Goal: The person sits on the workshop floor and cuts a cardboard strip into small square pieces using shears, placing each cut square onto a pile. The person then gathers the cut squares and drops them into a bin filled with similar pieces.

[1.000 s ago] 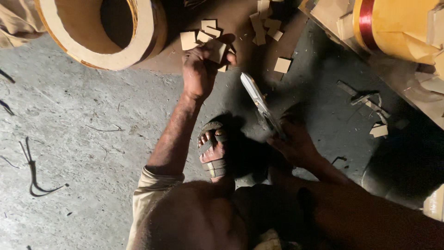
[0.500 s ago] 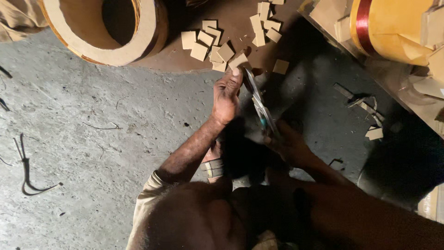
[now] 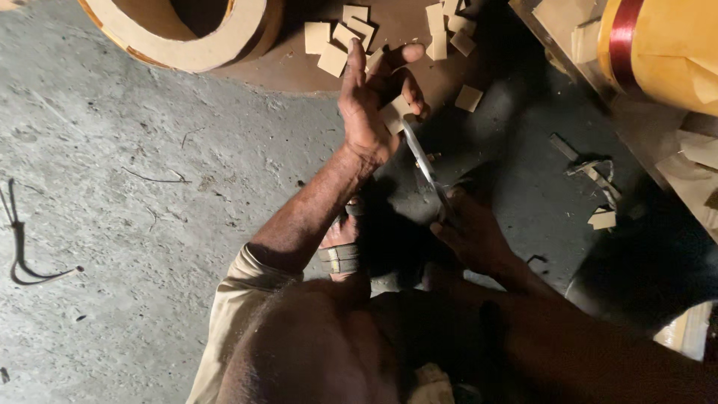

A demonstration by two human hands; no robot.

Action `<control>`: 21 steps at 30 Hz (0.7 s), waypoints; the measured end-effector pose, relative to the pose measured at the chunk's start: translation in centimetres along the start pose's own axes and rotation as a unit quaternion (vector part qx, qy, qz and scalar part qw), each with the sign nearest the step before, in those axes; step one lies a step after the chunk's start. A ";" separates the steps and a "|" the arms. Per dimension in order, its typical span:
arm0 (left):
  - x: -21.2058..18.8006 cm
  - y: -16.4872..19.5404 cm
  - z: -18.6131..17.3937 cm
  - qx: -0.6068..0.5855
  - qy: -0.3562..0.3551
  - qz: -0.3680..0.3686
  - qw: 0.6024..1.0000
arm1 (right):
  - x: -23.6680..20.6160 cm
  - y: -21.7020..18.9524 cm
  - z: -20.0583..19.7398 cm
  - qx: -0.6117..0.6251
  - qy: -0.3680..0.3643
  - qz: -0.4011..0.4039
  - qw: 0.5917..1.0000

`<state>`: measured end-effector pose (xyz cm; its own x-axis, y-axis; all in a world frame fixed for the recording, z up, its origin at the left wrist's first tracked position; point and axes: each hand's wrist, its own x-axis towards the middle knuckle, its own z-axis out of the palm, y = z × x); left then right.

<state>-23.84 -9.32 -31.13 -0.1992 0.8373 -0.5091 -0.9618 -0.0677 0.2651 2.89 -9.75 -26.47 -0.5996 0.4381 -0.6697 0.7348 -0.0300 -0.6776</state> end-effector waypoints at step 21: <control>0.7 -1.8 -1.5 -0.003 -0.045 0.053 0.998 | -0.8 0.1 -1.0 0.141 -0.043 0.091 0.985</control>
<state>-22.49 -9.45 -33.20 -0.2819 0.8709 -0.4025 -0.9376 -0.1611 0.3082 3.77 -9.25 -25.73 -0.5000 0.3255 -0.8026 0.7227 -0.3539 -0.5937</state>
